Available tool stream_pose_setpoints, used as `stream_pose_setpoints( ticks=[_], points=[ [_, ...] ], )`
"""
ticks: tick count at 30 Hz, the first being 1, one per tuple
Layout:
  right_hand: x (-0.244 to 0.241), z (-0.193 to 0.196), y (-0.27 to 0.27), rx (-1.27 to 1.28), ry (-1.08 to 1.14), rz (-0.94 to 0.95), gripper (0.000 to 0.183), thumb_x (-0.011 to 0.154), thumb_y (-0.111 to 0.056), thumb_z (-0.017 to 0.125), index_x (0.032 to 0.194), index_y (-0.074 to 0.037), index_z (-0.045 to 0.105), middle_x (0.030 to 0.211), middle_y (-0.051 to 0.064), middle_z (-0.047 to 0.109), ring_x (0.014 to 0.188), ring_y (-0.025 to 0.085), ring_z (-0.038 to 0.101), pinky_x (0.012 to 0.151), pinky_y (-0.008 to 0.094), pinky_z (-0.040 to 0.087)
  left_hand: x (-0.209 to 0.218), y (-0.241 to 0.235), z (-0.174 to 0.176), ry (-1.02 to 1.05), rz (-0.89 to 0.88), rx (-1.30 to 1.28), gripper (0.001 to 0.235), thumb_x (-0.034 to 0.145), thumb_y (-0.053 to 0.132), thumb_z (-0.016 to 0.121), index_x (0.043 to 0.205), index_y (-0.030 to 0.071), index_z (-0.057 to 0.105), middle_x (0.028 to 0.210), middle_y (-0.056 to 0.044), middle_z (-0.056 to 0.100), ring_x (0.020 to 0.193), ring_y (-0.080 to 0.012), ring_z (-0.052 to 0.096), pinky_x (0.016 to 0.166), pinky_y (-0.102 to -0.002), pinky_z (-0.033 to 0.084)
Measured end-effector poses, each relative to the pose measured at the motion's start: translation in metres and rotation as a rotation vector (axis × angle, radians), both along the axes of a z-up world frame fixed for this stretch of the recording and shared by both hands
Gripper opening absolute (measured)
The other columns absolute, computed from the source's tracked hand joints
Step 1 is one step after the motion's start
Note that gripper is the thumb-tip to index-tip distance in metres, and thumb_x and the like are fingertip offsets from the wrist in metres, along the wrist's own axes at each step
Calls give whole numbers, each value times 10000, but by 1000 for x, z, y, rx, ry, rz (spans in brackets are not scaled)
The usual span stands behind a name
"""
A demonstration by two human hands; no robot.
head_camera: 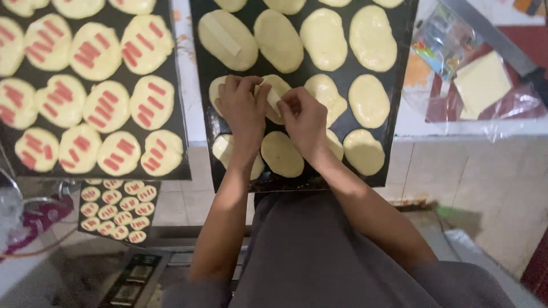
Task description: The person brushes a white liquid onto oval dough pieces on a baking tray using a pastry brush. They then cut slices from a block of cheese and place them on the dough pieces. The person continues to cut and place cheese slices on the remaining dough pieces.
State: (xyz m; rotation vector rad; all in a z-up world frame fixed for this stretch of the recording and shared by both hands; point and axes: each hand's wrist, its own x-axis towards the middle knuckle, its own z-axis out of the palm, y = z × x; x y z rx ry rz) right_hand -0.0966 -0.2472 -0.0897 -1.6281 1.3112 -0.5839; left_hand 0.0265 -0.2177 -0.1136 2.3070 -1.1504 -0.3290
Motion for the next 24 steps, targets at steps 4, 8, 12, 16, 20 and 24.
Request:
stream_pose_setpoints(
  ticks=[4, 8, 12, 16, 20, 24],
  points=[
    [5, -35, 7, -61, 169, 28, 130, 981, -156, 658, 1004, -34, 696, 858, 209, 684, 833, 409, 701, 685, 487, 570, 18, 14, -55, -239, -97, -62, 272, 887, 422, 794, 1053, 230, 694, 981, -6, 519, 859, -240, 564, 706, -385, 407],
    [-22, -18, 16, -319, 368, 23, 75, 941, -195, 733, 953, -121, 734, 892, 43, 655, 883, 255, 697, 763, 320, 587, 13, 17, -46, -528, -226, -120, 263, 1022, 566, 621, 983, 316, 688, 1008, -15, 555, 855, -265, 559, 725, -411, 401],
    [-146, 15, -14, -329, 409, -96, 87, 938, -131, 693, 992, -81, 739, 842, 169, 625, 851, 395, 669, 738, 502, 548, 9, 14, -7, -401, -203, -325, 297, 1097, 438, 522, 1164, 249, 742, 1014, -60, 567, 860, -262, 573, 749, -370, 414],
    [-275, 14, -72, -532, 761, -237, 356, 855, -86, 810, 1171, 11, 676, 1073, 192, 652, 954, 384, 684, 822, 450, 555, -54, -3, 44, 5, -295, -478, 179, 1021, 72, 618, 1184, 69, 691, 1002, -133, 584, 910, -361, 607, 837, -416, 487],
    [-367, -71, -109, -672, 1087, 26, 484, 816, -277, 835, 1246, -68, 756, 1083, 137, 721, 1007, 328, 714, 888, 430, 563, -163, -29, 34, 300, -538, -434, 218, 943, 71, 672, 1159, 84, 704, 1057, -138, 647, 1010, -387, 647, 851, -456, 528],
    [-392, -54, -105, -784, 903, -54, 171, 835, -194, 777, 1001, -237, 778, 872, -21, 720, 861, 196, 722, 833, 327, 543, -249, -51, 50, 312, -550, -453, 272, 926, 63, 693, 1190, 130, 698, 1029, -60, 644, 959, -278, 669, 854, -363, 560]
  ],
)
